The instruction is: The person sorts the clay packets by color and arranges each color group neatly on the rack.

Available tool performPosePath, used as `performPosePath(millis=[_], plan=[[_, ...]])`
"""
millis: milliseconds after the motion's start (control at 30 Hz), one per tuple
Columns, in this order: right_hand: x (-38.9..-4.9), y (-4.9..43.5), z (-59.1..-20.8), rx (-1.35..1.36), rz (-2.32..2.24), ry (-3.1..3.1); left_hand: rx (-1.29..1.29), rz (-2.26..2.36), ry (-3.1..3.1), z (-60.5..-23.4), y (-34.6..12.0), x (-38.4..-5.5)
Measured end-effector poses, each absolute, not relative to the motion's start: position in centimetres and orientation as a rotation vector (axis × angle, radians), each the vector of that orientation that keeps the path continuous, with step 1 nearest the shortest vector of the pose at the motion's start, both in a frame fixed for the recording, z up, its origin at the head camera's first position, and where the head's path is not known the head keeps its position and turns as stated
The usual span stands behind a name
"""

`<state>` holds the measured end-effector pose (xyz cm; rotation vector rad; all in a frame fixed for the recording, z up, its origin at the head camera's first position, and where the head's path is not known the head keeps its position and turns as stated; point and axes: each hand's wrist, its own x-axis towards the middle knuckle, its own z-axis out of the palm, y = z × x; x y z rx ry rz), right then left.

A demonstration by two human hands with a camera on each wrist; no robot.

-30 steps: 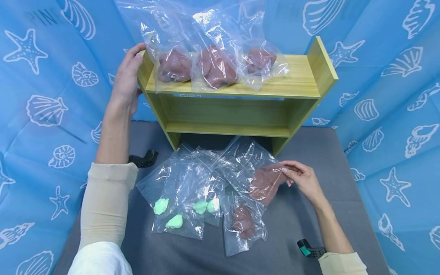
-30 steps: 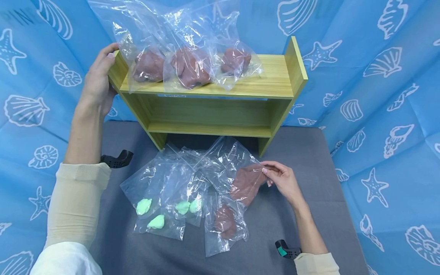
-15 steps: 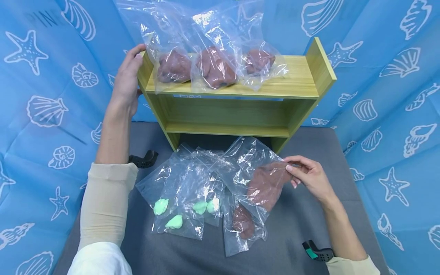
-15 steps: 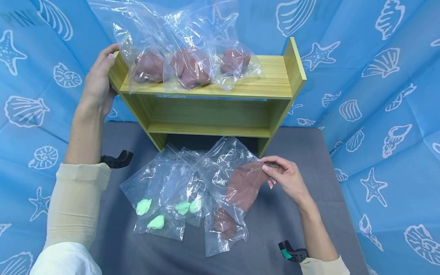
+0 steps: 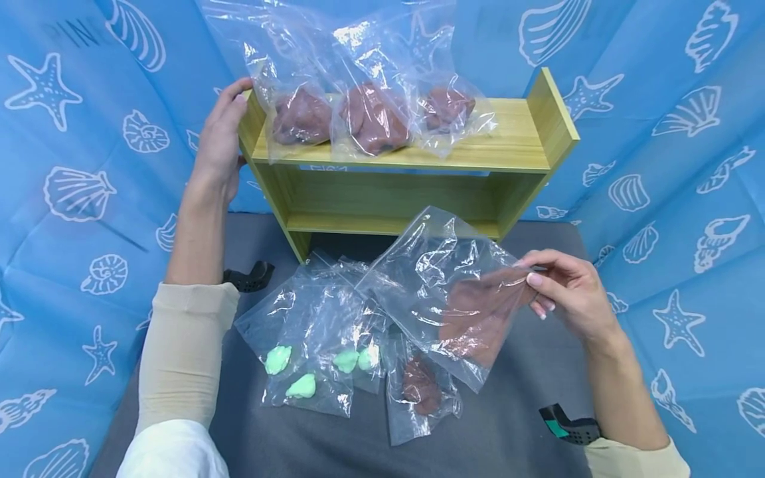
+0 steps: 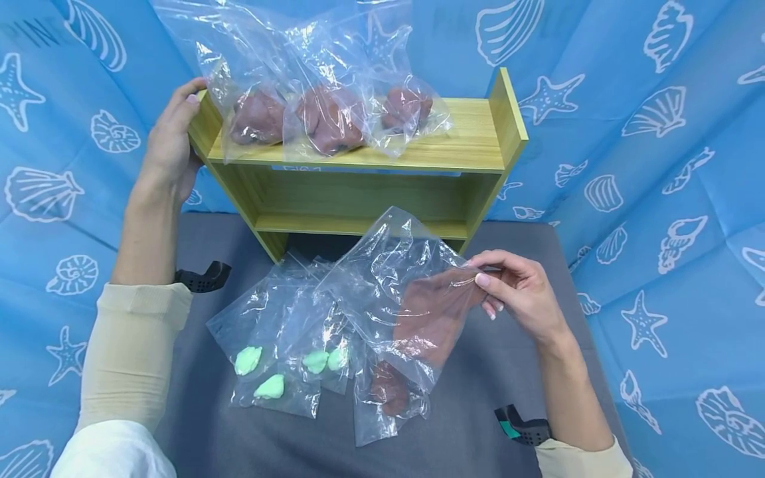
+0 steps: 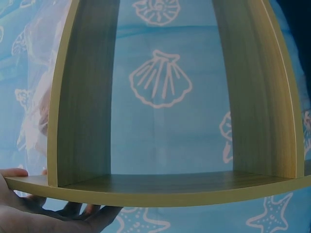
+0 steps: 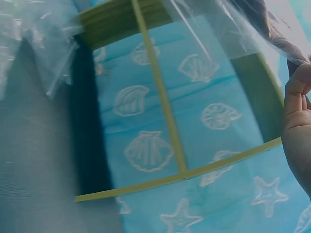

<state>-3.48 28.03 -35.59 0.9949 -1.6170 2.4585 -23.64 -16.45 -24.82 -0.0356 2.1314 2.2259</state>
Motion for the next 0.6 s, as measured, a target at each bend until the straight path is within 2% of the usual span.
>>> performPosePath(millis=[267,600], plan=[[-3.7,27.8,-31.1,1.213,2.52,-1.262,-0.013,2.235,2.119,-24.9,-16.4,-23.5],[-5.6,27.6,-26.0,1.229,2.486,-0.995,-0.002,2.213,2.138,-24.8,-16.5,-23.5]])
